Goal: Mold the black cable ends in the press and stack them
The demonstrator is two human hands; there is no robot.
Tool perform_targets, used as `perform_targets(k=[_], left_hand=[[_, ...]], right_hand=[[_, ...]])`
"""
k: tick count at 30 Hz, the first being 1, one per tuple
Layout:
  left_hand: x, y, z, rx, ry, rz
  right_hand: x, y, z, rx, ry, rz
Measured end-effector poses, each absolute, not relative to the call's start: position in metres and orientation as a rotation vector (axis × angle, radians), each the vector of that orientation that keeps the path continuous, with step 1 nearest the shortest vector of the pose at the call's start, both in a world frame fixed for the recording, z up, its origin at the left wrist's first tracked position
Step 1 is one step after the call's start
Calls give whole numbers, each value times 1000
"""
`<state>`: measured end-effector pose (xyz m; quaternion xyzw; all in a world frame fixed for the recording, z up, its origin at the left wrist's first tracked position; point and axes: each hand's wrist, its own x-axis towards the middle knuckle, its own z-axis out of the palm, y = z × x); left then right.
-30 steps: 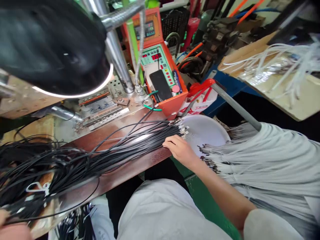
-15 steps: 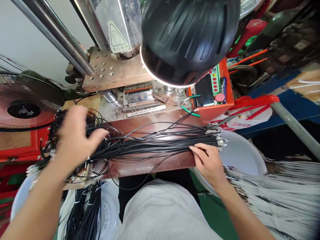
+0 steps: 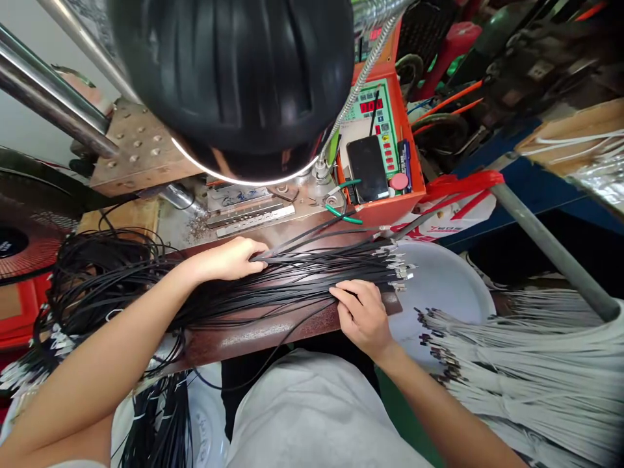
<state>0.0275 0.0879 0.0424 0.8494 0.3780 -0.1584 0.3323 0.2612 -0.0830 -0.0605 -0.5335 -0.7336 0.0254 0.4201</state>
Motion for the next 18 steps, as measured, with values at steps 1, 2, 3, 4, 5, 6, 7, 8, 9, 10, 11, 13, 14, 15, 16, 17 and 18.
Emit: perform_targets(k=[1,2,3,4,5,6,7,8,9,10,11,13,14,15,16,17,18], left_hand=[[28,90,45,2186,969,-430],[28,91,47,2154,960,-436],[27,93,50,2119,958,-439],[27,94,53,2087,954,-444],[26,95,56,2064,952,-442],[25,96,59,2053,951,-432],[25,96,62,2039,944,-419],[26,97,64,2008,927,-411],[29,98,65,1947,902,-410],[35,98,66,1858,867,-413],[43,99,65,1751,823,-411],[67,99,61,1554,721,-385],[82,99,58,1482,677,-357],[98,98,56,1424,646,-331],[114,95,54,1374,628,-312],[128,92,53,1324,626,-297],[140,88,52,1278,640,-274]], right_hand=[[261,-83,-61,-1327,-1834,70],[261,-83,-61,-1316,-1829,78],[262,-83,-60,-1307,-1822,85],[262,-83,-60,-1298,-1815,90],[263,-84,-59,-1293,-1809,89],[264,-85,-57,-1288,-1809,85],[263,-86,-55,-1280,-1813,78],[262,-87,-53,-1263,-1828,75],[260,-87,-49,-1233,-1859,80],[256,-87,-45,-1191,-1905,95],[251,-85,-41,-1142,-1965,117],[237,-76,-33,-1078,-2098,162],[230,-69,-31,-1080,-2159,178],[224,-61,-29,-1119,-2203,185],[219,-52,-28,-1194,-2229,188],[215,-44,-29,-1295,-2238,188],[214,-36,-31,-1402,-2233,185]])
